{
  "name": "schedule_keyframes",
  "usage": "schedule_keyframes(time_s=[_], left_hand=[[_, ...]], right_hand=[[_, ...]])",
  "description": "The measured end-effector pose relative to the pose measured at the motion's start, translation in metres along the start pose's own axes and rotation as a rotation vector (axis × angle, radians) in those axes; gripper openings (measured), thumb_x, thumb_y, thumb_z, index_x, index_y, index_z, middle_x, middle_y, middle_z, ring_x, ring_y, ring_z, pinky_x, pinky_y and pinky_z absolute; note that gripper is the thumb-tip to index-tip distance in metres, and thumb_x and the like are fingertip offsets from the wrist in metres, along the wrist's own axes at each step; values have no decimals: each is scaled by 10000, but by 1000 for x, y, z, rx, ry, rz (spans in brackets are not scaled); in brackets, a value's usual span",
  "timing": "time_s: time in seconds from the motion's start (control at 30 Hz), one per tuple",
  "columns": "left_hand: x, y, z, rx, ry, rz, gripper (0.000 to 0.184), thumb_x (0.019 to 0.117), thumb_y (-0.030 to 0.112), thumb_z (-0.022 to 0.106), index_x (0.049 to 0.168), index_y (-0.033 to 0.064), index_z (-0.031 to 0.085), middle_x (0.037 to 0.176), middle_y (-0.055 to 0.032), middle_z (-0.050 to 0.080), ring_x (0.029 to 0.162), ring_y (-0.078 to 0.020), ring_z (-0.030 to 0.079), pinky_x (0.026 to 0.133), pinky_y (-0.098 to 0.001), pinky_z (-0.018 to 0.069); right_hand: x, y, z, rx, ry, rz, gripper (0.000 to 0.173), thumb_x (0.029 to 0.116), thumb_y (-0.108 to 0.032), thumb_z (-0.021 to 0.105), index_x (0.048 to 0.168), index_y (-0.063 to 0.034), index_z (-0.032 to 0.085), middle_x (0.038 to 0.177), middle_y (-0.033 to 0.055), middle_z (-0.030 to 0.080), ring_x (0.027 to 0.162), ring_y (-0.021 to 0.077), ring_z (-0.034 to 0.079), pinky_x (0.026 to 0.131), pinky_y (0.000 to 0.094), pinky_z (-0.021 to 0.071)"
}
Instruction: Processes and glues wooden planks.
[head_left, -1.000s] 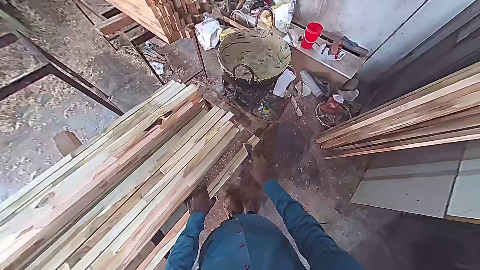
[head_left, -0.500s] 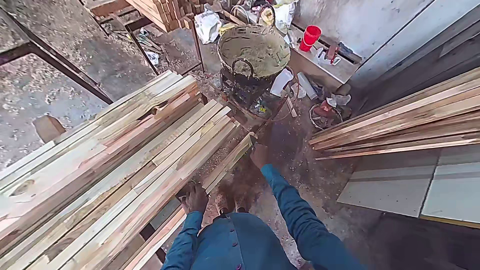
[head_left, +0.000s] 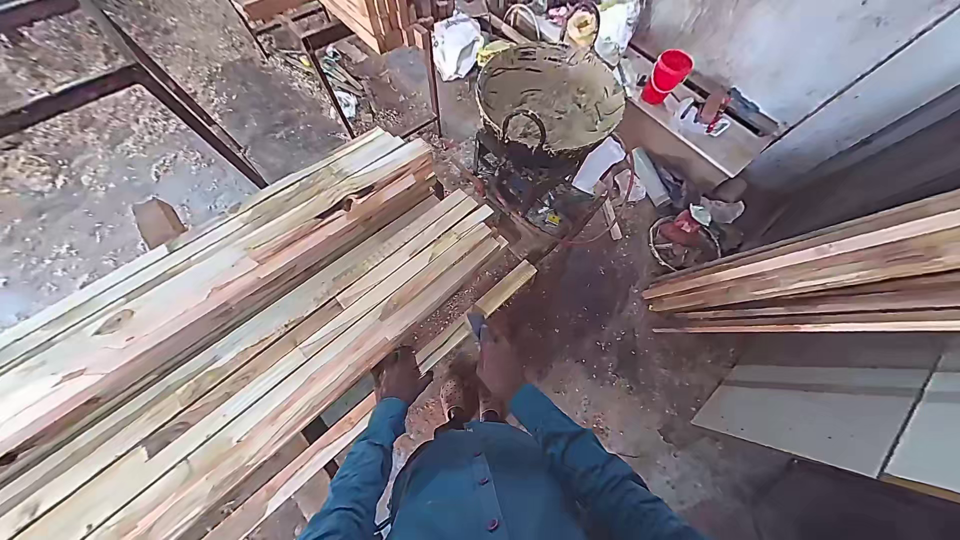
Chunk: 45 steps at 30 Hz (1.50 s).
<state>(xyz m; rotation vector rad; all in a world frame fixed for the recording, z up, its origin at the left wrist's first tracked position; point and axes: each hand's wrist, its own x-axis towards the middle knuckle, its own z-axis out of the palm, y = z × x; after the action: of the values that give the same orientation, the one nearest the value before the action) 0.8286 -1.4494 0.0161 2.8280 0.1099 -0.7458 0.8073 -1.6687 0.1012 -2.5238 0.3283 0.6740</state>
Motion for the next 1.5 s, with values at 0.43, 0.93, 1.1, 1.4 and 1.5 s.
schedule_keyframes(time_s=[0.43,0.93,1.1,1.4,1.5], left_hand=[[-51,-61,12,-55,11,-167,629,890,323,762,1454,130,559,1428,-169,605,1355,-383,544,1160,-674,321],[-56,-61,17,-11,82,-150,630,878,371,754,1435,146,565,1435,-156,597,1349,-366,550,1144,-645,360],[-56,-98,3,-54,27,-77,829,821,554,792,1496,164,508,1438,-183,595,1327,-390,576,1097,-637,445],[-63,-136,11,-8,-23,-91,720,863,559,768,1412,124,599,1323,-200,667,1262,-391,623,1058,-637,469],[-83,-121,20,-38,124,-120,571,918,297,732,1457,198,570,1391,-170,630,1333,-391,561,1139,-678,345]], right_hand=[[2,28,5,117,182,18,633,973,-169,632,1544,0,415,1387,286,577,1239,403,615,1055,503,505],[-49,-31,44,-26,-224,-76,531,991,-237,599,1424,52,494,1376,317,530,1193,420,627,934,511,565],[-13,2,25,101,-9,-83,704,1018,-180,553,1635,-71,234,1451,301,492,1156,417,652,981,512,550],[-48,-9,78,13,0,-35,699,989,-141,597,1622,-107,302,1526,297,421,1246,452,588,1010,547,520],[-16,-1,35,104,187,91,585,1008,-187,564,1555,-39,417,1482,275,502,1319,405,561,1089,522,476]])
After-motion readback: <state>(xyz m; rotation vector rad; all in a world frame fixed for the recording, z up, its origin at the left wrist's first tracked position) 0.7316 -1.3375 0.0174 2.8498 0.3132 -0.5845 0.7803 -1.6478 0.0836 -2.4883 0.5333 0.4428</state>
